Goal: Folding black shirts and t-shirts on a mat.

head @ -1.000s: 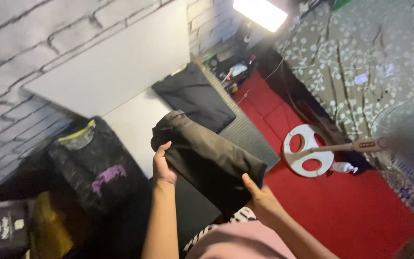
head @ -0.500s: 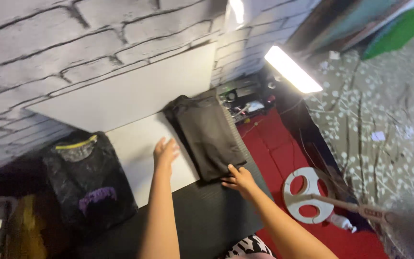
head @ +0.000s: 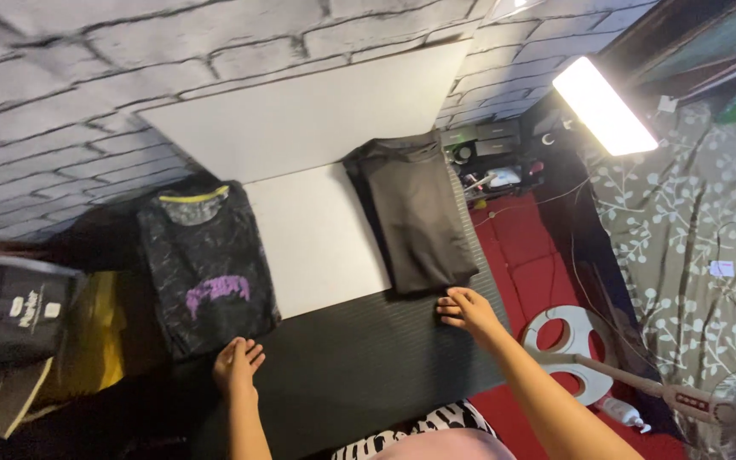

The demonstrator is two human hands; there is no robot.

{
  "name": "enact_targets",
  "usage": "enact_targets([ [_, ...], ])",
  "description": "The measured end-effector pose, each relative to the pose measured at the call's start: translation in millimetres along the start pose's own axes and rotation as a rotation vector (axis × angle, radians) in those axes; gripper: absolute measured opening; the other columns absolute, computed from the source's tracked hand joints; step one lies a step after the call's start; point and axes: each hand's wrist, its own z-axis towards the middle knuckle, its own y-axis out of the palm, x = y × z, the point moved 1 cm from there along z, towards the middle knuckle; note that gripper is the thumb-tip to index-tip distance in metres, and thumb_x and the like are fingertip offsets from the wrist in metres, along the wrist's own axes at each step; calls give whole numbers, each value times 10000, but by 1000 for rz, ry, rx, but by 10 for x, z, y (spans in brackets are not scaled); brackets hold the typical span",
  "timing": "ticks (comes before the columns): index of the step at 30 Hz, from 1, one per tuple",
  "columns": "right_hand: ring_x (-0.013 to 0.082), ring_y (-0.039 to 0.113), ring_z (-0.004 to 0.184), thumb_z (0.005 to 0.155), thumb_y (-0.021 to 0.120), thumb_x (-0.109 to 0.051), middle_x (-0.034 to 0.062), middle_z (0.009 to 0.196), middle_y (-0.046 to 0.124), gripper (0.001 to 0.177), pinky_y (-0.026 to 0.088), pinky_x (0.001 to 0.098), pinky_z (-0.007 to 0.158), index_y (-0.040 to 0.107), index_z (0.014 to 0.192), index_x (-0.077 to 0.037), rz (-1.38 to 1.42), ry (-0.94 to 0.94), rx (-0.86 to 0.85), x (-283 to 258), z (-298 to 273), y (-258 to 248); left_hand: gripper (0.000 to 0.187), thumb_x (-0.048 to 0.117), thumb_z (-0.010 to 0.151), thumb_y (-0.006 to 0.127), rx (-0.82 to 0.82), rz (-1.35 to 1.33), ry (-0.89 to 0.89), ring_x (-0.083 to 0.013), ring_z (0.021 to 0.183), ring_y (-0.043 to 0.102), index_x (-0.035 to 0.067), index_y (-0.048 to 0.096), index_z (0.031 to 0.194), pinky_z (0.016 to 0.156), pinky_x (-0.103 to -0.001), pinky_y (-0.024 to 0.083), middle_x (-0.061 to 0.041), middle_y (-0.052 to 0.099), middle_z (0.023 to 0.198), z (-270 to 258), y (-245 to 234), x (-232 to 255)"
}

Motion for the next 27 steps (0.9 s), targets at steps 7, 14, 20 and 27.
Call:
enact_targets([
  [7, 231, 711, 921, 937, 671, -307, 98, 1060, 714, 374, 584, 379, 818, 604, 1229, -82, 144, 19, 57, 348, -369, 425, 475, 371, 923, 649, -56, -520, -295, -306, 979, 698, 117, 552, 1312, 824, -423, 607, -146, 612, 1187, 512, -121, 16],
  [14, 178, 684, 857, 946, 672, -301, 46, 995, 717, 303, 545, 317, 743, 649, 1182, -112, 93, 47, -21, 772, -714, 1144, 394, 317, 901, 755, -105, -679, -387, -299, 898, 640, -1, 544, 998, 843, -455, 639, -126, 568, 972, 691, 52, -72],
  [20, 177, 668, 828, 991, 656, -330, 43, 974, 714, 326, 548, 331, 723, 652, 1214, -91, -73, 65, -255, 1123, -778, 1848, 300, 316, 905, 691, -343, -705, -367, -247, 814, 672, 30, 601, 909, 765, -391, 606, -104, 653, 877, -302, -90, 193],
  [27, 152, 732, 927, 914, 616, -499, 57, 1119, 746, 537, 584, 339, 825, 641, 1268, -97, -111, 185, -242, 1165, -1158, 2700, 387, 459, 922, 725, -492, -539, -663, -218, 630, 652, 105, 656, 783, 565, -353, 511, -68, 677, 734, -1142, -224, -919],
])
